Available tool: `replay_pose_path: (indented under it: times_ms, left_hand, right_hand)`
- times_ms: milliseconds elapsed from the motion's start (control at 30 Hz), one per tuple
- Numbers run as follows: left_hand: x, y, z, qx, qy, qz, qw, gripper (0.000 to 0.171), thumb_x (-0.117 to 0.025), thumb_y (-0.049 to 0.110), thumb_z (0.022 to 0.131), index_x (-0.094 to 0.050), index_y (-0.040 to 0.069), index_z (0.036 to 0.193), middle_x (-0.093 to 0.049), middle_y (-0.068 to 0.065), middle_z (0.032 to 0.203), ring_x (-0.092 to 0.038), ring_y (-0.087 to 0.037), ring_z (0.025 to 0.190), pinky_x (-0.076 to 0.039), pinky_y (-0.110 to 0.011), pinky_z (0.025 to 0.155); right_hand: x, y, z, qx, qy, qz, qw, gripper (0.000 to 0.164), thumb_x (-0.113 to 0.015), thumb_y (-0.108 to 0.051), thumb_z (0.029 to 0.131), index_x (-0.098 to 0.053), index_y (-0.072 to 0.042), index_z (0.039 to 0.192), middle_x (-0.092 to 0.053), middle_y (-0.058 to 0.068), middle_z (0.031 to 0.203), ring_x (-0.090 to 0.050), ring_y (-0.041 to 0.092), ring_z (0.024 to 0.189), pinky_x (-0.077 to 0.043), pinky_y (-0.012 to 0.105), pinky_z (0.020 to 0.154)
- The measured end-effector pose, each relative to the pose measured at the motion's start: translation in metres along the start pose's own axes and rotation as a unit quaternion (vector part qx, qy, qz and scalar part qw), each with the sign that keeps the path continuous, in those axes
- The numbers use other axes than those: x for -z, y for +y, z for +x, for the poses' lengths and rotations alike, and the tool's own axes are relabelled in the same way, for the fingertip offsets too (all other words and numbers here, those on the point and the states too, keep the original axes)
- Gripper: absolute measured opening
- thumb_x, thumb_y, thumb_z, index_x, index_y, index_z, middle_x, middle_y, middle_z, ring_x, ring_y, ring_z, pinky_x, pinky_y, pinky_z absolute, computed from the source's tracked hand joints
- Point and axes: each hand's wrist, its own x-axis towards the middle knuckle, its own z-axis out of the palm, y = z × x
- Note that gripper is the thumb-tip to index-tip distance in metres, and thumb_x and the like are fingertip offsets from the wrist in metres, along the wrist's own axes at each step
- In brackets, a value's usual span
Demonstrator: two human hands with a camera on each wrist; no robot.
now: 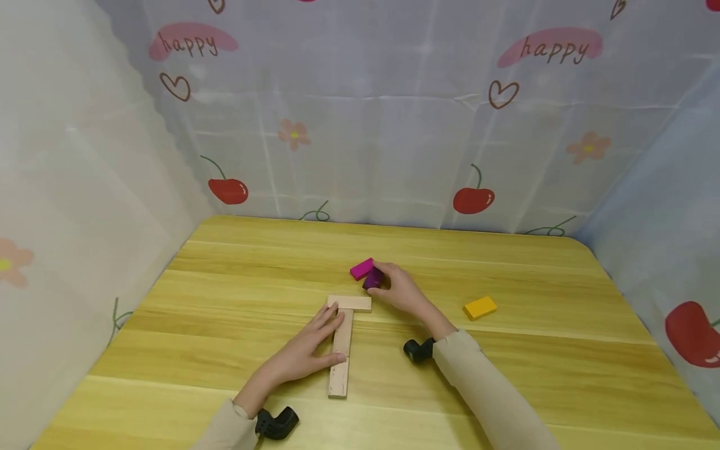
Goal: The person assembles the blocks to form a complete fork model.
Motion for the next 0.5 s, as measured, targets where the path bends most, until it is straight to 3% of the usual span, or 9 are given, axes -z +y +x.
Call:
replay_pose_path:
  times_ms: [500]
  left_hand:
    - [-0.0006, 0.0, -0.0003, 0.005, 0.002, -0.002, 1.0, 0.078, -0.057, 0.049, 0.089, -0.024, 0.01, 0.149, -0.006, -0.004, 0.155, 0.001, -0.024, 0.14, -0.015, -0.052, 0.106]
  right_hand:
    - [-0.0017, 0.0085, -0.005, 0.015, -0.025, -0.024, 0.999, 0.06, -0.068, -0.016, 0.087, -0.043, 0.006, 0.137, -0.046, 0.023, 0.133, -0.043, 0.035, 0.122, -0.035, 0.043, 0.1]
